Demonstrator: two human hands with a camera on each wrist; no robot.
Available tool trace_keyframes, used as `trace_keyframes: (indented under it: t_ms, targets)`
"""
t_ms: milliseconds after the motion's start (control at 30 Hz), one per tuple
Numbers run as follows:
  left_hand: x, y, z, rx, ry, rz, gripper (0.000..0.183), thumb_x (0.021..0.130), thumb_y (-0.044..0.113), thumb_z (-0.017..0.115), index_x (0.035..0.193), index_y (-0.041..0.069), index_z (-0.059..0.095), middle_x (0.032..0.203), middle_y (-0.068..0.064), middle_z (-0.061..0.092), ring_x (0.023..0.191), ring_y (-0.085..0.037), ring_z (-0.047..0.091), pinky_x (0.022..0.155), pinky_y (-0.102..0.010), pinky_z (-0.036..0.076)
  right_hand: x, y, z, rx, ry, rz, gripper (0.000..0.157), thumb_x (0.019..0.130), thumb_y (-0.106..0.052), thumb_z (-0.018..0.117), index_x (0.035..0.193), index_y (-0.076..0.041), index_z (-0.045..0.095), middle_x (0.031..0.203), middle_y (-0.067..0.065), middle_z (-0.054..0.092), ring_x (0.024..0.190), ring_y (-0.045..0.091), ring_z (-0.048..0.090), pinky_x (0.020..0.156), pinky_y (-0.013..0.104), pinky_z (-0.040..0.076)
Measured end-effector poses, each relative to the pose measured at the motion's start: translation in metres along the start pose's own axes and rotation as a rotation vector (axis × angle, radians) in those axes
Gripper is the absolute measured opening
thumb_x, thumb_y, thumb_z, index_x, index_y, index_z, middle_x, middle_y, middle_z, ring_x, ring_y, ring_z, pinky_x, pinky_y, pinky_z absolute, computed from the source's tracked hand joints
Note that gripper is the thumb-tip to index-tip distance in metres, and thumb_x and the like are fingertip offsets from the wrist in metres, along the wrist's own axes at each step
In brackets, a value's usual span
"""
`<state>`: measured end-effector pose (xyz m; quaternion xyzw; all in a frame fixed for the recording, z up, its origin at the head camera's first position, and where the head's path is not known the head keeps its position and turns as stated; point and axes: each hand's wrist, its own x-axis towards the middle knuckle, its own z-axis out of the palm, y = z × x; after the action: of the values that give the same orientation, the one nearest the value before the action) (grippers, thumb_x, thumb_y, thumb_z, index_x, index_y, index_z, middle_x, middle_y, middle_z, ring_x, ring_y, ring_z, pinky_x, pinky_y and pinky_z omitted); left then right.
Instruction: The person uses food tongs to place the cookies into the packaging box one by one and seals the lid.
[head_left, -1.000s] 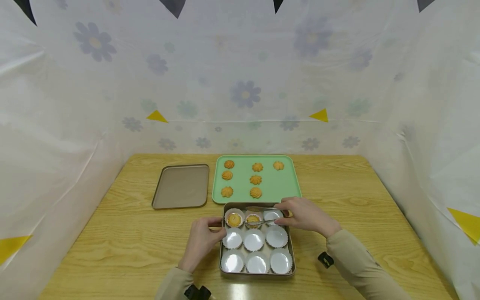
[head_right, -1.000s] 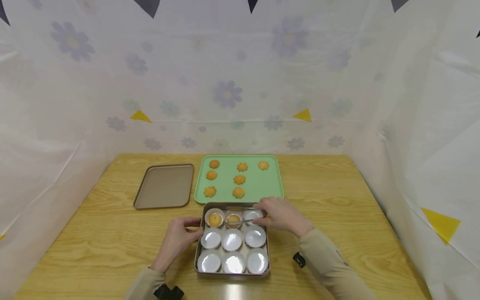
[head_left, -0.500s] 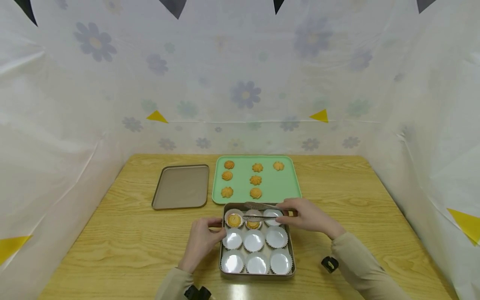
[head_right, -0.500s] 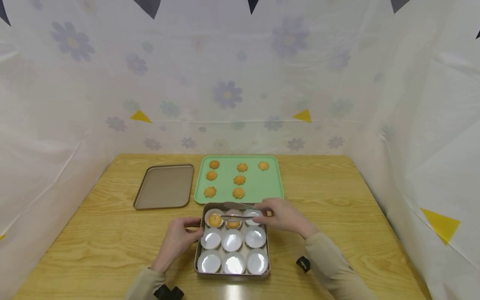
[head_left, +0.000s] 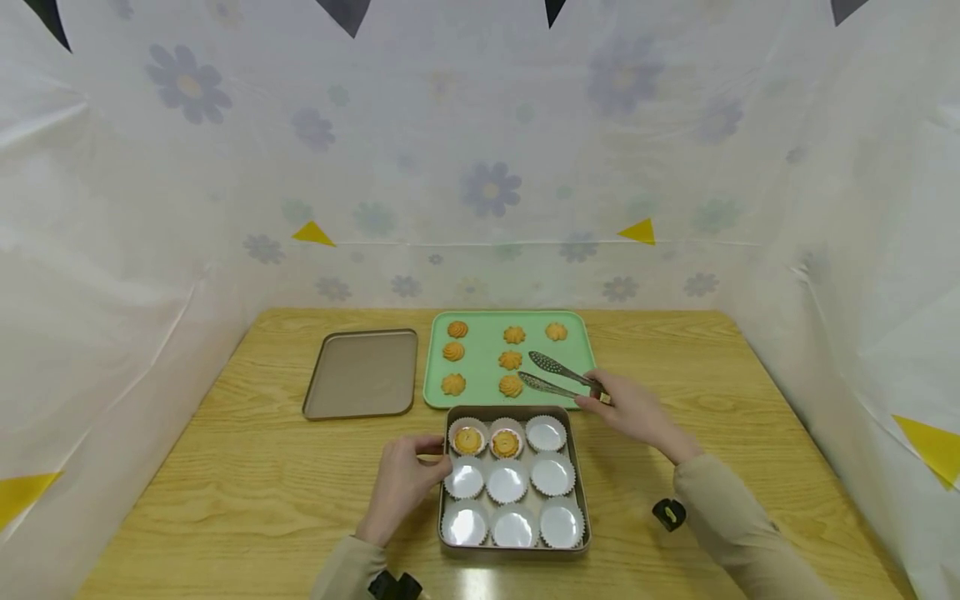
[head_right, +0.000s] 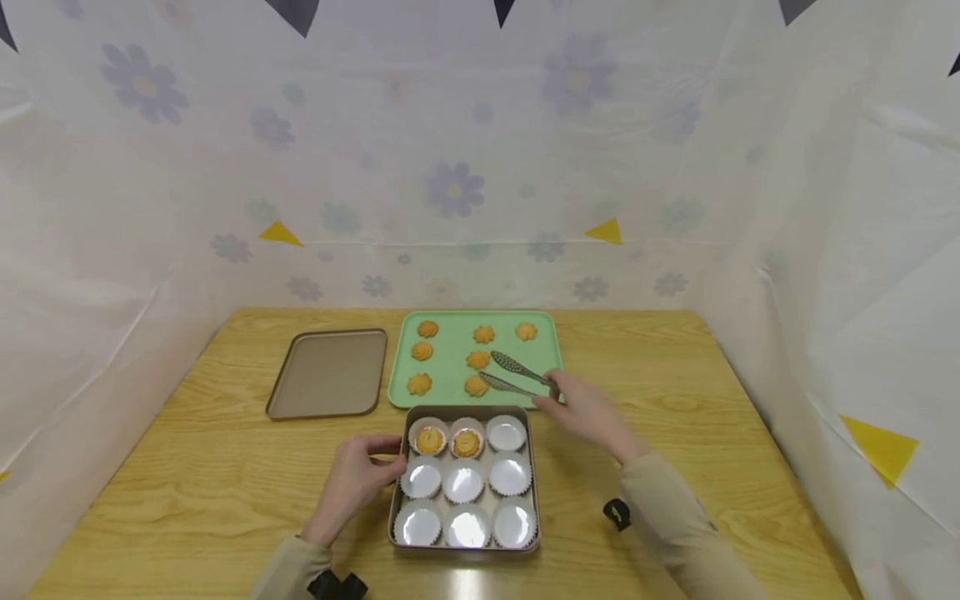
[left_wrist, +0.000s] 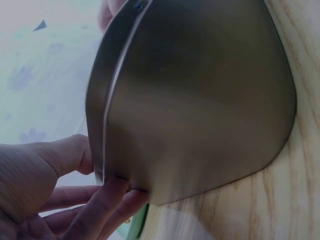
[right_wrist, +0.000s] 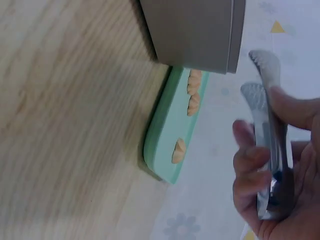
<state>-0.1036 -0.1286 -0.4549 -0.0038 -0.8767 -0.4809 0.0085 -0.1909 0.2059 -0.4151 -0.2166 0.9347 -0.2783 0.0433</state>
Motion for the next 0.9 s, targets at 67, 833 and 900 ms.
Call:
trace_keyframes:
  t_ms: [67,833,900]
  targets:
    - [0.0,0.0,0.0,0.005,0.003,0.001,0.032,0.076,0.005,0.071,0.106,-0.003,0.076,0.096,-0.018,0.078,0.088,-0.028,0.075,0.059,-0.021,0.056,0.004,0.002,-0.003,-0.063,0.022,0.063,0.03,0.099,-0.026,0.062,0.112,0.001,0.061,0.08,0.004,0.063,0.056,0.009,0.043,0.048,0.024,0.035]
    - [0.001,-0.002,0.001,0.009,0.006,0.011,0.031,0.076,0.005,0.071,0.106,-0.004,0.076,0.095,-0.018,0.078,0.085,-0.027,0.075,0.058,-0.02,0.056,0.086,0.037,-0.015,-0.182,-0.148,0.438,0.035,0.102,-0.038,0.05,0.09,-0.005,0.051,0.077,0.005,0.046,0.067,0.018,0.043,0.057,0.031,0.035]
    - [0.001,-0.002,0.001,0.009,0.006,0.009,0.031,0.076,0.005,0.071,0.106,-0.004,0.076,0.095,-0.018,0.078,0.085,-0.027,0.075,0.058,-0.02,0.056,0.089,0.037,-0.014,-0.185,-0.154,0.449,0.036,0.102,-0.039,0.049,0.092,-0.004,0.053,0.078,0.006,0.047,0.068,0.018,0.043,0.057,0.031,0.034]
